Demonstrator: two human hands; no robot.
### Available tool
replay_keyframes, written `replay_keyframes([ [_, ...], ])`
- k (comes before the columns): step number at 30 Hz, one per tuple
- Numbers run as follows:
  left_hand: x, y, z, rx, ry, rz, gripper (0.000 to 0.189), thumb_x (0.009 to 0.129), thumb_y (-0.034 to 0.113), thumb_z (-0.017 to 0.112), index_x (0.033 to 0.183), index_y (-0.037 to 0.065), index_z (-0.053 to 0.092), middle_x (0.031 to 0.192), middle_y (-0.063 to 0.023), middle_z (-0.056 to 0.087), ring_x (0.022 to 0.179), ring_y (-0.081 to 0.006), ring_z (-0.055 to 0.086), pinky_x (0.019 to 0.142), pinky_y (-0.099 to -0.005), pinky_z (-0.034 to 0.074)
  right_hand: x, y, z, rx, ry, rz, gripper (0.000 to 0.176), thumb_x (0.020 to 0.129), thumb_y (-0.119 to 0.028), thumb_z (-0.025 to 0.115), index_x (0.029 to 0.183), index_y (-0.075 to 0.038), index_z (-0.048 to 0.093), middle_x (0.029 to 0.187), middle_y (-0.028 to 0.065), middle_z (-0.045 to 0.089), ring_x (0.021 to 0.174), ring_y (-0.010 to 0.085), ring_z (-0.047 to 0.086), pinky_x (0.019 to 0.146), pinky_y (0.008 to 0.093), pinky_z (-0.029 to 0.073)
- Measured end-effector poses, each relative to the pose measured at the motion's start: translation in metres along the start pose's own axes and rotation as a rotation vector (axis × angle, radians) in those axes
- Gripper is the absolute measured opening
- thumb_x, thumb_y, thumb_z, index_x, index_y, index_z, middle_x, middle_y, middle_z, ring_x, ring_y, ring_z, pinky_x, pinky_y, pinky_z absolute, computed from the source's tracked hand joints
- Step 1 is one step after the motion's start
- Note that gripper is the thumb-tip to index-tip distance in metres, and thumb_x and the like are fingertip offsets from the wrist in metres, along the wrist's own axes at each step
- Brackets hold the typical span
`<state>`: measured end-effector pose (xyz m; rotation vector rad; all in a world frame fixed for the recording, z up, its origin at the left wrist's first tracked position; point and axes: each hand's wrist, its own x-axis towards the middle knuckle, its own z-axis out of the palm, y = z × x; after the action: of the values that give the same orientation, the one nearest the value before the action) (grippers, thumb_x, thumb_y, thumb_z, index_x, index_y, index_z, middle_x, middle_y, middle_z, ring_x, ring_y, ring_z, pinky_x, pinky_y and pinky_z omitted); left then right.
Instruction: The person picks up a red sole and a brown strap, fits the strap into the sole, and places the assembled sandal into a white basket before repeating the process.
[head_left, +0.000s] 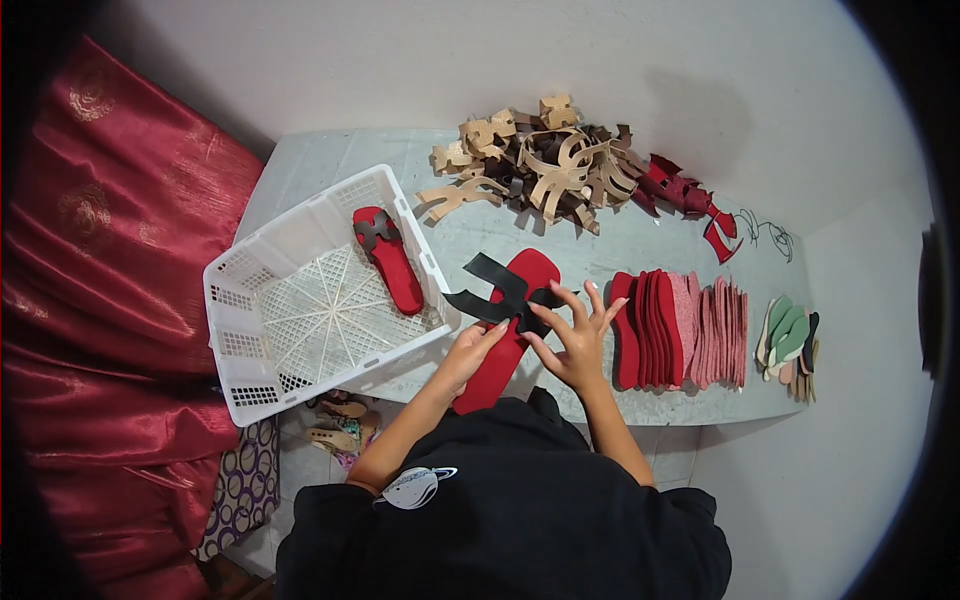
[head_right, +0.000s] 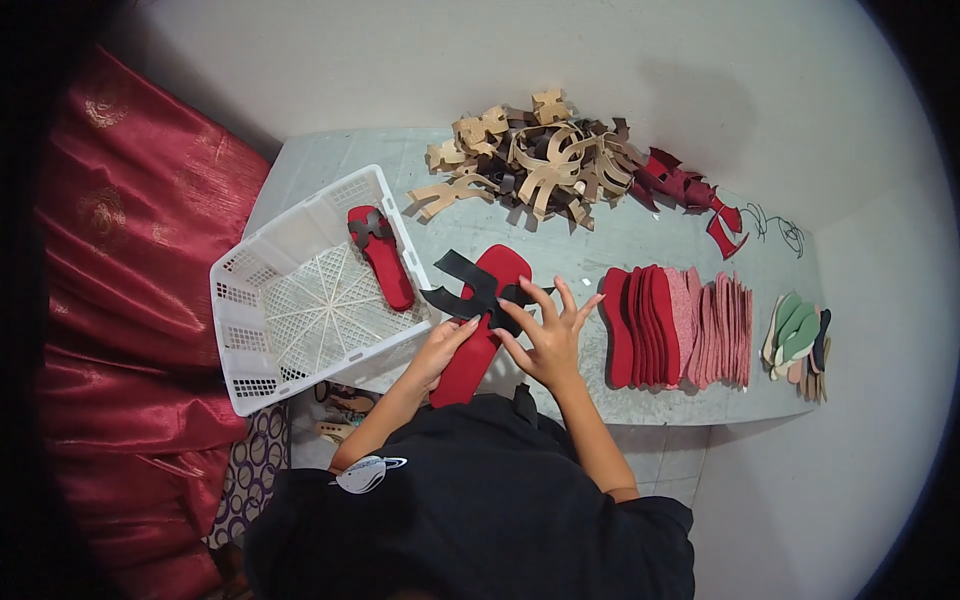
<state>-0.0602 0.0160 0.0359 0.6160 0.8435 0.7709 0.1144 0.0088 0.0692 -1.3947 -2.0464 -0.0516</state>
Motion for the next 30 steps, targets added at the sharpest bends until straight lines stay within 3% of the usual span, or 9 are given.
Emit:
replay_keyframes([
  [11,-0.002,-0.001,0.007,0.057,0.032,0.031,0.027,0.088,0.026,0.049,0.101,0.003,0.053,0.083,-0.0012,0.059,0.067,-0.004,0.055,0.058,-0.0174,0.044,0.008,-0.01,0.005,0.025,0.052,0.18,0.023,0.064,-0.028,0.069,0.083,-0.019,0.061,0.13,0.0071,0.032,0.127,0.0391,0.005,0.092,0.0651,-0.01],
  [13,0.0,-0.003,0.007,0.064,0.041,0.048,0.025,0.088,0.026,0.049,0.099,0.004,0.053,0.08,-0.0012,0.059,0.065,-0.0041,0.055,0.057,-0.0171,0.044,0.007,-0.011,0.009,0.016,0.067,0.22,0.026,0.06,-0.024,0.07,0.081,-0.016,0.059,0.131,0.0103,0.03,0.127,0.0415,0.002,0.091,0.0673,-0.005],
  [19,0.001,-0.007,0.007,0.062,0.04,0.081,0.027,0.088,0.025,0.048,0.104,0.003,0.052,0.087,-0.0016,0.059,0.071,-0.0047,0.056,0.062,-0.0185,0.045,0.008,-0.011,0.009,0.057,0.083,0.245,0.024,0.061,-0.025,0.067,0.08,-0.016,0.058,0.132,0.0113,0.028,0.127,0.0433,0.0,0.091,0.0661,-0.009],
  [24,0.0,-0.006,0.007,0.104,0.032,0.059,0.031,0.088,0.026,0.048,0.109,0.003,0.05,0.096,-0.0034,0.057,0.084,-0.0062,0.054,0.072,-0.0208,0.044,0.008,-0.011,0.01,0.06,0.09,0.256,0.024,0.061,-0.025,0.068,0.08,-0.016,0.058,0.132,0.0113,0.028,0.127,0.0437,0.0,0.091,0.0663,-0.008],
  [30,0.003,0.005,0.006,0.252,0.038,0.103,0.032,0.088,0.024,0.05,0.11,0.001,0.051,0.101,-0.004,0.056,0.088,-0.0066,0.052,0.076,-0.0215,0.042,0.011,-0.013,0.007,0.08,0.094,0.224,0.022,0.062,-0.023,0.068,0.081,-0.016,0.058,0.131,0.0118,0.029,0.126,0.0447,0.0,0.091,0.0673,-0.005],
])
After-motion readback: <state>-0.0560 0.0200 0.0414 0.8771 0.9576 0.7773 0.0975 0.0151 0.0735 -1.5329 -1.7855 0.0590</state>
